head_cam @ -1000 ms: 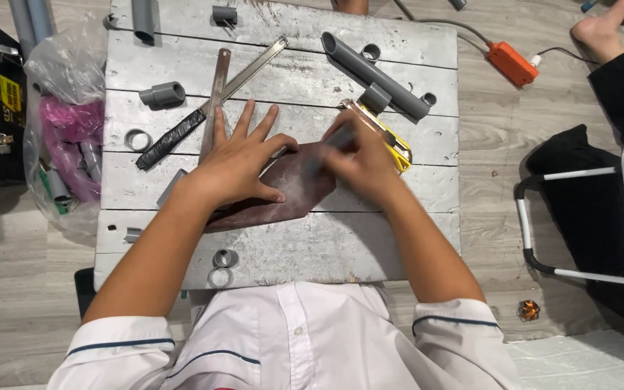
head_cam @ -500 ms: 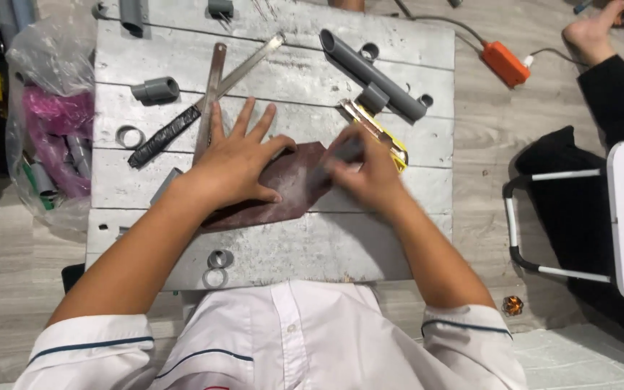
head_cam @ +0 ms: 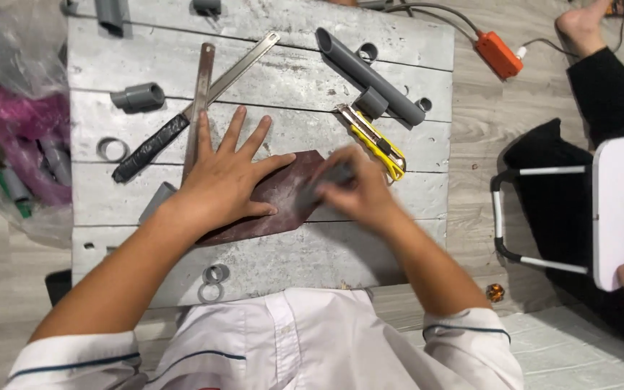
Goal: Preparing PVC pipes by sanding the ends, deburring with a utility knife, and cutting with a hacksaw blade.
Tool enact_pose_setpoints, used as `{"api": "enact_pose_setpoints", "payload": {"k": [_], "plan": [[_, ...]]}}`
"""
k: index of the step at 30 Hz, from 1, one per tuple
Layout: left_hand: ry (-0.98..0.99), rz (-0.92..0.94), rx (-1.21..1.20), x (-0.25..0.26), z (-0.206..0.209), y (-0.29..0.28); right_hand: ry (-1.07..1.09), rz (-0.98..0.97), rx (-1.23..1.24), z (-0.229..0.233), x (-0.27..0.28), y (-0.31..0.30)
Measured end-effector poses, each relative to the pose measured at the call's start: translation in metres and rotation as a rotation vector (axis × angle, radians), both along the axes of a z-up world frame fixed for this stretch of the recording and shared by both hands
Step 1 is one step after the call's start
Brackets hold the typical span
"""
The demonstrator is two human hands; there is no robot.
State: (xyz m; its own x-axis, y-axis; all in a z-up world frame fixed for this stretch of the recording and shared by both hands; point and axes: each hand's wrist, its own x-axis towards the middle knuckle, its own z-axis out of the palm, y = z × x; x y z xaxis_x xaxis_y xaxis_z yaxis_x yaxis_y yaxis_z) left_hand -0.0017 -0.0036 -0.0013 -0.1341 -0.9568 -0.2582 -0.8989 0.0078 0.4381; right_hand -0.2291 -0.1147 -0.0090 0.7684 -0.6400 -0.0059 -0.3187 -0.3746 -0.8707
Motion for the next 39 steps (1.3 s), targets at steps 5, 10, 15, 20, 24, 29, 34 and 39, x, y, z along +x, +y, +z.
{"api": "enact_pose_setpoints", "payload": {"k": [5,10,15,20,24,29,34,39], "plan": [[0.019,0.014,0.001,0.001,0.003,0.000,0.046,-0.081,0.048,-0.006,0.000,-0.013],[0.013,0.003,-0.004,0.002,-0.001,0.000,-0.036,0.056,-0.059,-0.006,0.008,-0.011],[0.007,0.019,-0.006,0.000,-0.005,0.002,-0.057,0.093,0.046,0.006,0.019,0.004],[0.022,0.033,0.007,-0.001,-0.010,0.007,-0.109,0.077,0.072,0.015,0.026,0.003],[-0.004,0.010,-0.005,0.004,-0.008,0.005,-0.177,0.004,0.114,0.017,0.023,-0.026],[-0.012,0.010,-0.001,0.004,-0.012,0.005,-0.151,0.058,0.080,0.009,0.026,-0.010],[-0.024,0.022,-0.008,0.002,-0.014,0.008,-0.130,0.095,0.044,-0.005,0.025,-0.005],[-0.011,0.041,-0.015,0.003,-0.012,0.003,-0.109,0.079,-0.004,0.016,0.032,-0.019]]}}
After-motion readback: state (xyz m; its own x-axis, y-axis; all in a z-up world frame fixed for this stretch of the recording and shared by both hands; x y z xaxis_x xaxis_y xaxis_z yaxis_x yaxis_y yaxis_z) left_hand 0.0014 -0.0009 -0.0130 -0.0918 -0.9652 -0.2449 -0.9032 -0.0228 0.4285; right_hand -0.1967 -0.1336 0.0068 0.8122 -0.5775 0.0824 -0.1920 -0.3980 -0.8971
